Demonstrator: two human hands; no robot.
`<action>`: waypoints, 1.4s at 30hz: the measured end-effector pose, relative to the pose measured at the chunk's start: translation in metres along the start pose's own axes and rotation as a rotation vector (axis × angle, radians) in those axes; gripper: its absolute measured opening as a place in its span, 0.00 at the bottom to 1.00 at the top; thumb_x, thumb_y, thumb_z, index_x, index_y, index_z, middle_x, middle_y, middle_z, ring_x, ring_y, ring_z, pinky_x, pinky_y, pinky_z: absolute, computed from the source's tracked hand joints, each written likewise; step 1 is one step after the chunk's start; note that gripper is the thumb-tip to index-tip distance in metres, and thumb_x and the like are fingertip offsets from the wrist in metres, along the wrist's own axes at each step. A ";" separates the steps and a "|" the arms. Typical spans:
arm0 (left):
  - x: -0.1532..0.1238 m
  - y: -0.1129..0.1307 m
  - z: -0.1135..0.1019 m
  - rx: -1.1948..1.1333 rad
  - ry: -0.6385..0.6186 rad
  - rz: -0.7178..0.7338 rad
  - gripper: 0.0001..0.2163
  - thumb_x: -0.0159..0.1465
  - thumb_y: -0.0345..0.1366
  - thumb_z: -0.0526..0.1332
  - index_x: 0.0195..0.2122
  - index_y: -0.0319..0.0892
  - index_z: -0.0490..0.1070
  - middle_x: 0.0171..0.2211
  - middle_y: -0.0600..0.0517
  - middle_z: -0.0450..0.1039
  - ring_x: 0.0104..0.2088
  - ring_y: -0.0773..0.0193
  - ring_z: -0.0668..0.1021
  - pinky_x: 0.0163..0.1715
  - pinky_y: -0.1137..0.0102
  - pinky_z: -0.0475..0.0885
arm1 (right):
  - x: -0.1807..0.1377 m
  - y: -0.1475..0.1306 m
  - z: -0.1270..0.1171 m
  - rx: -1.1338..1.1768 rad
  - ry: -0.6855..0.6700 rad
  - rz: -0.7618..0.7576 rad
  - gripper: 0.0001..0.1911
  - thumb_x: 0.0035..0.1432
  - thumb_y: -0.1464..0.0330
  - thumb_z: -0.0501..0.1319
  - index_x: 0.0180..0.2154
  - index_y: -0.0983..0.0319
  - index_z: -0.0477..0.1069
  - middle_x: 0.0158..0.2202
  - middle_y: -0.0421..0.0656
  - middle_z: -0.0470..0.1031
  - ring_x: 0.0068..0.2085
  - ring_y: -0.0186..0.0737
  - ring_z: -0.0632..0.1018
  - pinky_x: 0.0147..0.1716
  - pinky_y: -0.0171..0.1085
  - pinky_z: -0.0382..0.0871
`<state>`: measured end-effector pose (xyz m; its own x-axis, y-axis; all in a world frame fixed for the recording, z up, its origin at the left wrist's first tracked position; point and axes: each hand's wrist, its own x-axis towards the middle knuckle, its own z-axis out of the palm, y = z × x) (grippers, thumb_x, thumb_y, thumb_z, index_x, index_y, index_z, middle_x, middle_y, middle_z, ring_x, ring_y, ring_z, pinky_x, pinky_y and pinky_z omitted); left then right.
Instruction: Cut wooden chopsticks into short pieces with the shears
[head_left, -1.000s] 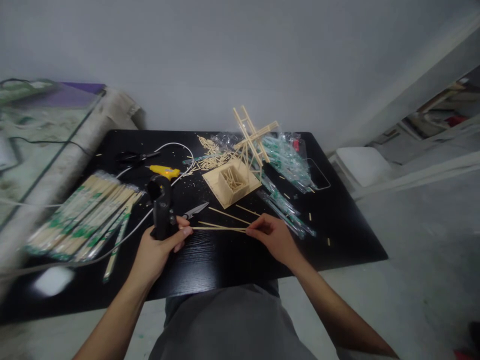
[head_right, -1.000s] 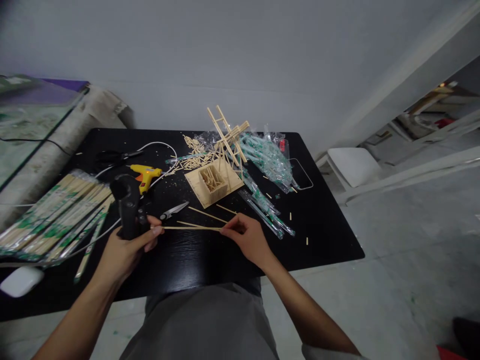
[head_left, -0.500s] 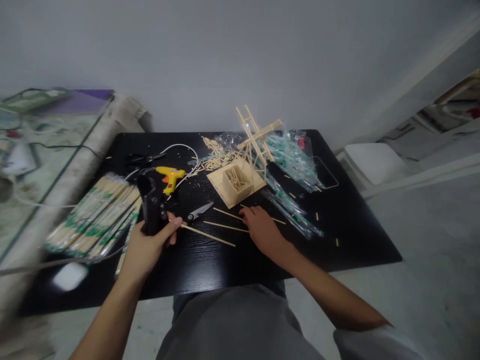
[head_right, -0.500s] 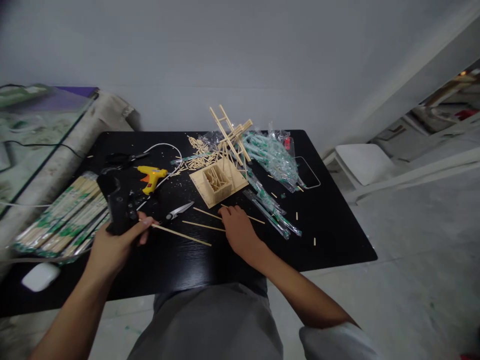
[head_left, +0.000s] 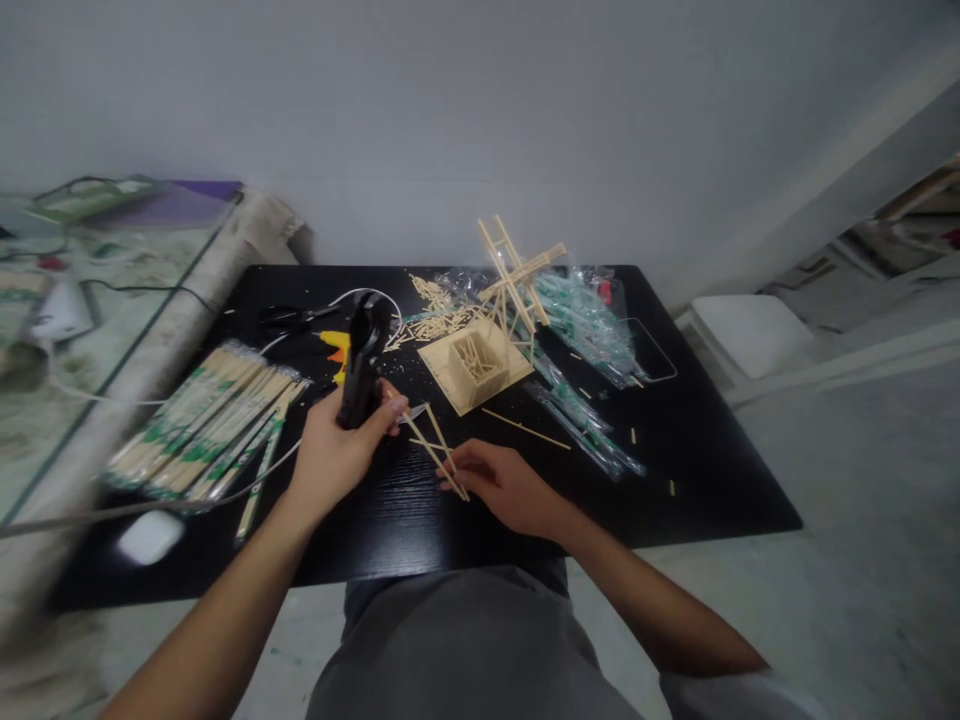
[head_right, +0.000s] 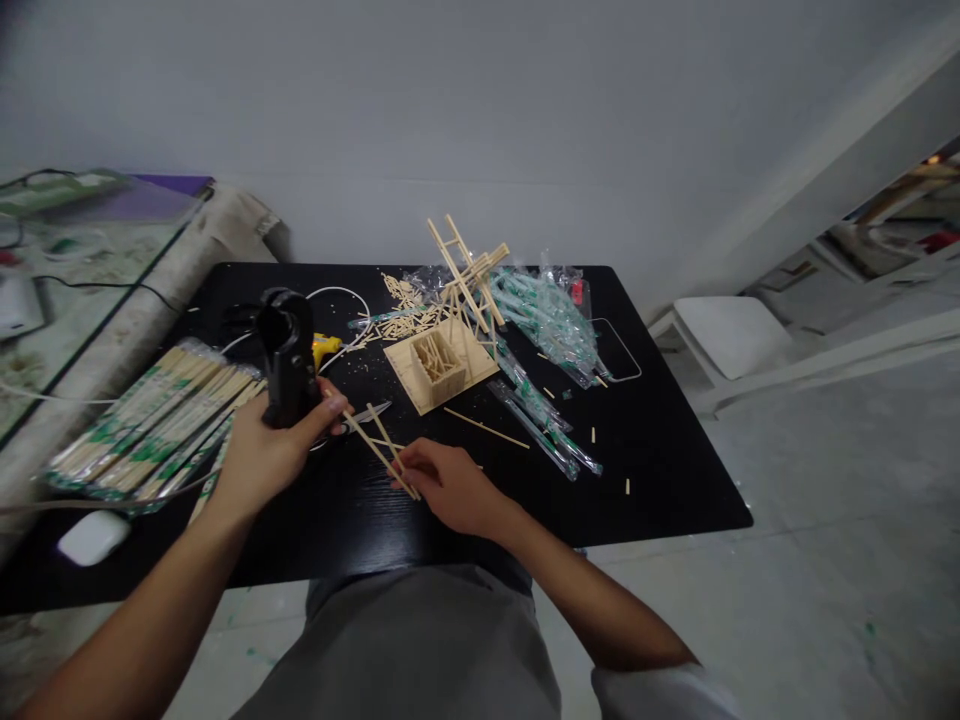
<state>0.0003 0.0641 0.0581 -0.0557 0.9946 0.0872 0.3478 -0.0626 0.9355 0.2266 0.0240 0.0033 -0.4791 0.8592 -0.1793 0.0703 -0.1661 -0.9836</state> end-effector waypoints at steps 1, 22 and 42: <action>0.002 0.003 0.003 -0.003 -0.016 0.024 0.12 0.62 0.46 0.69 0.34 0.43 0.75 0.25 0.55 0.75 0.26 0.64 0.76 0.31 0.69 0.72 | 0.001 0.001 0.002 0.061 -0.005 0.012 0.04 0.67 0.70 0.62 0.43 0.60 0.75 0.43 0.45 0.84 0.46 0.45 0.86 0.51 0.45 0.78; 0.019 0.014 0.043 -0.013 -0.096 0.153 0.09 0.59 0.39 0.72 0.38 0.43 0.79 0.35 0.54 0.82 0.33 0.63 0.81 0.37 0.68 0.77 | 0.037 0.021 -0.025 -0.244 0.243 -0.225 0.05 0.64 0.65 0.66 0.39 0.59 0.75 0.38 0.43 0.84 0.41 0.43 0.83 0.45 0.40 0.76; 0.011 0.012 0.048 0.015 -0.158 0.224 0.07 0.61 0.39 0.71 0.36 0.42 0.80 0.34 0.54 0.82 0.36 0.62 0.82 0.41 0.69 0.76 | 0.038 0.023 -0.032 -0.517 0.128 -0.324 0.07 0.71 0.68 0.60 0.39 0.58 0.76 0.39 0.43 0.83 0.42 0.44 0.83 0.48 0.39 0.73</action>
<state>0.0484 0.0782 0.0538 0.1709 0.9567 0.2358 0.3490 -0.2826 0.8935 0.2382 0.0689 -0.0270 -0.4408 0.8832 0.1602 0.3689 0.3410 -0.8647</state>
